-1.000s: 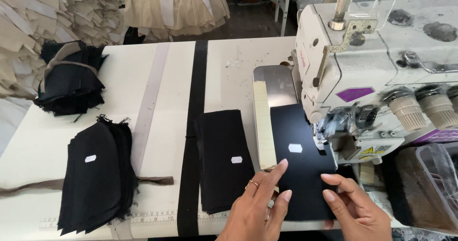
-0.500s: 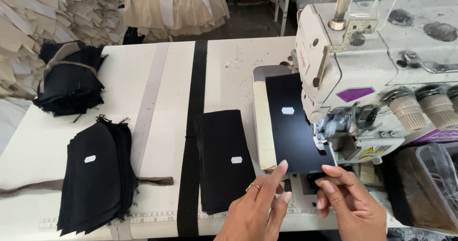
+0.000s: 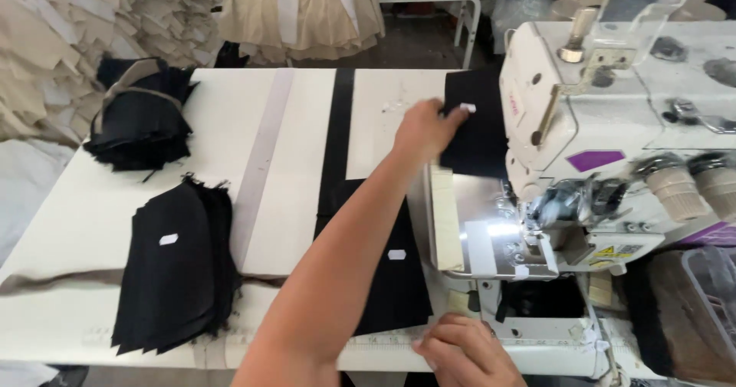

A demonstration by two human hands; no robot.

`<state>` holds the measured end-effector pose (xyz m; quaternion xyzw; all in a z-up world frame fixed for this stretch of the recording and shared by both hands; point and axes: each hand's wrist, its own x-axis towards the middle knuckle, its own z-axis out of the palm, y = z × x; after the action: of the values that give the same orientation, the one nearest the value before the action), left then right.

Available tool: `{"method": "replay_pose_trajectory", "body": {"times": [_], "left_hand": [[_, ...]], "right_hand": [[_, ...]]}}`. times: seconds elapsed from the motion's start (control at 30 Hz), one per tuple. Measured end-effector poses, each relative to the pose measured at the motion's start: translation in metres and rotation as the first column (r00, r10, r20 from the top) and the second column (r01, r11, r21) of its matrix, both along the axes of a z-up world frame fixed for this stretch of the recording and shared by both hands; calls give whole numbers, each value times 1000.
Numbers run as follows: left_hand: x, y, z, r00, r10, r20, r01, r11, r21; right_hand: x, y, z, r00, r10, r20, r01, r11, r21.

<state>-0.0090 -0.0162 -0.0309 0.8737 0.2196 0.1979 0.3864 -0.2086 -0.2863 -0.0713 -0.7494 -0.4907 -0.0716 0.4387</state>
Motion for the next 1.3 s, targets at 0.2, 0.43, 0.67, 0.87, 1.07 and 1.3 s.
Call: {"method": "replay_pose_trajectory", "body": {"times": [0.2,0.43,0.67,0.87,1.07,1.3], "left_hand": [[-27,47,39,823,257,507,-245,965,-93],[-242,85,81,760,76,646,81,974,-209],[-397,107,35,827,560,48,-548,822,-155],[-404,84,-32,809,587,37,-581,788,202],[-370,19,-25,844,300,444,-474,804,358],[-348,-37,-52,773,-17,634,-276,891,360]], "right_hand": [[9,12,-6,967,186,172,-179,982,-52],[15,20,-5,937,234,260,-172,955,-242],[21,26,-3,940,262,217,-196,938,-285],[18,36,14,895,287,342,-178,931,-318],[28,31,8,827,389,406,-181,868,-463],[22,47,18,865,256,431,-183,962,-205]]}}
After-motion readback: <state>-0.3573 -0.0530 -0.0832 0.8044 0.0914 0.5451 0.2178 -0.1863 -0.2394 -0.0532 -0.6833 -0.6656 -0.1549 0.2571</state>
